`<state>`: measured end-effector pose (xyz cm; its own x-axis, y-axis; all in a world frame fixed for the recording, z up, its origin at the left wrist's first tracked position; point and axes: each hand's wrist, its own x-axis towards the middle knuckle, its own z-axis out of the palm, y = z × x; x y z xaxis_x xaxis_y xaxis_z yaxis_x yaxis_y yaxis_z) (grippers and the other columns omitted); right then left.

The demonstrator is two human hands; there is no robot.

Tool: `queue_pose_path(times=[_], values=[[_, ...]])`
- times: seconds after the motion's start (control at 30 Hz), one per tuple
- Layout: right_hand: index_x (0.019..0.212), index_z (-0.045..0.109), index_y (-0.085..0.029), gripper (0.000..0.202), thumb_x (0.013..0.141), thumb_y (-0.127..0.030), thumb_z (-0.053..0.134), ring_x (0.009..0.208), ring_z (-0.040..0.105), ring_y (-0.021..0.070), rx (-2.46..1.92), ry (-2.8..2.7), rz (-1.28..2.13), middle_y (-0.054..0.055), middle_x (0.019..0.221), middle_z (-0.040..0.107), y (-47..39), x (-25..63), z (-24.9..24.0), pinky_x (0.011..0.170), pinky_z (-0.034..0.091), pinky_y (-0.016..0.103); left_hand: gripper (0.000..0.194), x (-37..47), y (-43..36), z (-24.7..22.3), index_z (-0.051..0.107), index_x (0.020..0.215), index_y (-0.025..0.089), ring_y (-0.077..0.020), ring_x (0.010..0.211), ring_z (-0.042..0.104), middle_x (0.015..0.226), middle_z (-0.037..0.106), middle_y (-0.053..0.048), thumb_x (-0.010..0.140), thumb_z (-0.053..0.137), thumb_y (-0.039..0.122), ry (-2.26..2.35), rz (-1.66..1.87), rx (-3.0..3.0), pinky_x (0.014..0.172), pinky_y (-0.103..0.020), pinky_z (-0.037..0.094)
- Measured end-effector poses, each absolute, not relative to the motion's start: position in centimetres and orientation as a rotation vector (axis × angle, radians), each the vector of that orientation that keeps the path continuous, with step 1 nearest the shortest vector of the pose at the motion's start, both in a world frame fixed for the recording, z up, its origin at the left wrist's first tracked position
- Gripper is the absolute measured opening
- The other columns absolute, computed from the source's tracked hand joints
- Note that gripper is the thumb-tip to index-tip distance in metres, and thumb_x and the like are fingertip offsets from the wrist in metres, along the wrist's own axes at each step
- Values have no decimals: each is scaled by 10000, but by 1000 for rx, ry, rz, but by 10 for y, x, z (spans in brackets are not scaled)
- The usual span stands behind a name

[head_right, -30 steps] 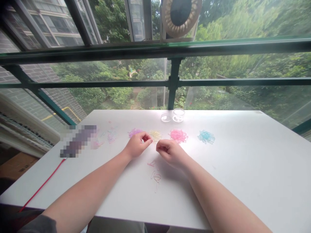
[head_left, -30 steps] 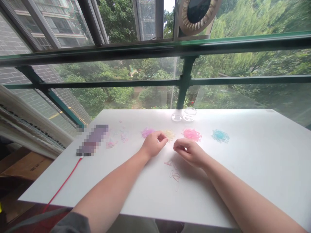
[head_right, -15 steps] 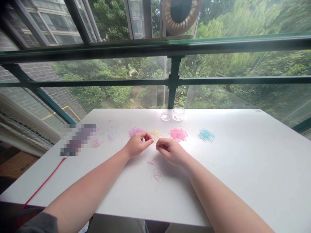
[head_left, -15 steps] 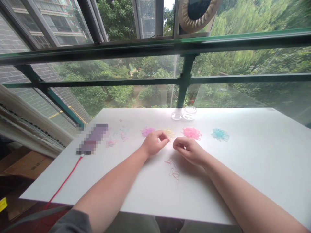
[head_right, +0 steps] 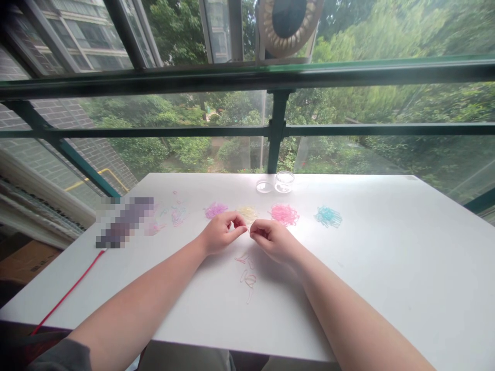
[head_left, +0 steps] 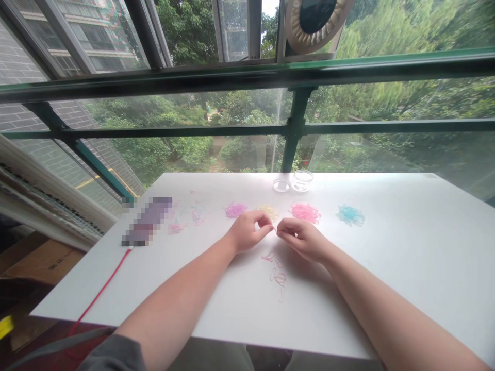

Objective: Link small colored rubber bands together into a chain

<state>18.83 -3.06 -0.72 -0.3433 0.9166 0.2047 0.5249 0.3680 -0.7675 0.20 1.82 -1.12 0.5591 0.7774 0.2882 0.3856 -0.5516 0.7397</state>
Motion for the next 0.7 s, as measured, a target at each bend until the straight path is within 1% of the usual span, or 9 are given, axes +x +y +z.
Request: queue_pose_path(times=[0.13, 0.3, 0.43, 0.5, 0.57, 0.7], values=[[673, 520, -181, 107, 773, -181, 481, 570, 414, 109, -1237, -2015, 794, -13, 605, 473, -31, 189, -6, 529, 341, 231, 142, 2, 21, -12, 609, 778, 159, -124, 691, 556, 756, 645, -19, 787, 538, 282, 1107, 926, 2117, 654, -252, 429], [701, 585, -185, 118, 777, -227, 506, 555, 451, 121, -1362, -1932, 613, -3, 592, 527, -23, 199, -7, 535, 355, 245, 129, 3, 17, -13, 621, 780, 162, -112, 669, 546, 748, 641, -14, 782, 549, 269, 909, 797, 2163, 640, -237, 424], [670, 603, -186, 143, 773, -226, 512, 595, 489, 135, -1442, -1862, 430, 16, 645, 588, -14, 210, -8, 587, 379, 261, 113, 3, 12, -9, 618, 770, 165, -111, 677, 555, 760, 646, -16, 785, 549, 253, 883, 781, 2193, 652, -236, 423], [667, 606, -183, 146, 771, -233, 517, 606, 501, 138, -1479, -1813, 401, 25, 675, 606, -12, 213, -8, 602, 384, 266, 112, 3, 11, -7, 616, 766, 168, -112, 681, 561, 758, 648, -13, 788, 549, 255, 892, 796, 2209, 658, -235, 422], [689, 617, -175, 141, 770, -248, 526, 602, 503, 137, -1477, -1783, 441, 32, 687, 610, -13, 214, -7, 590, 384, 264, 119, 3, 11, -7, 619, 774, 169, -114, 686, 564, 759, 651, -13, 791, 546, 262, 908, 813, 2218, 659, -236, 422], [828, 644, -157, 179, 770, -298, 552, 536, 452, 111, -1334, -1859, 666, 13, 635, 559, -20, 207, -3, 513, 358, 242, 136, 3, 12, -7, 620, 785, 169, -119, 687, 560, 747, 648, -15, 791, 544, 282, 950, 810, 2220, 647, -238, 423]])
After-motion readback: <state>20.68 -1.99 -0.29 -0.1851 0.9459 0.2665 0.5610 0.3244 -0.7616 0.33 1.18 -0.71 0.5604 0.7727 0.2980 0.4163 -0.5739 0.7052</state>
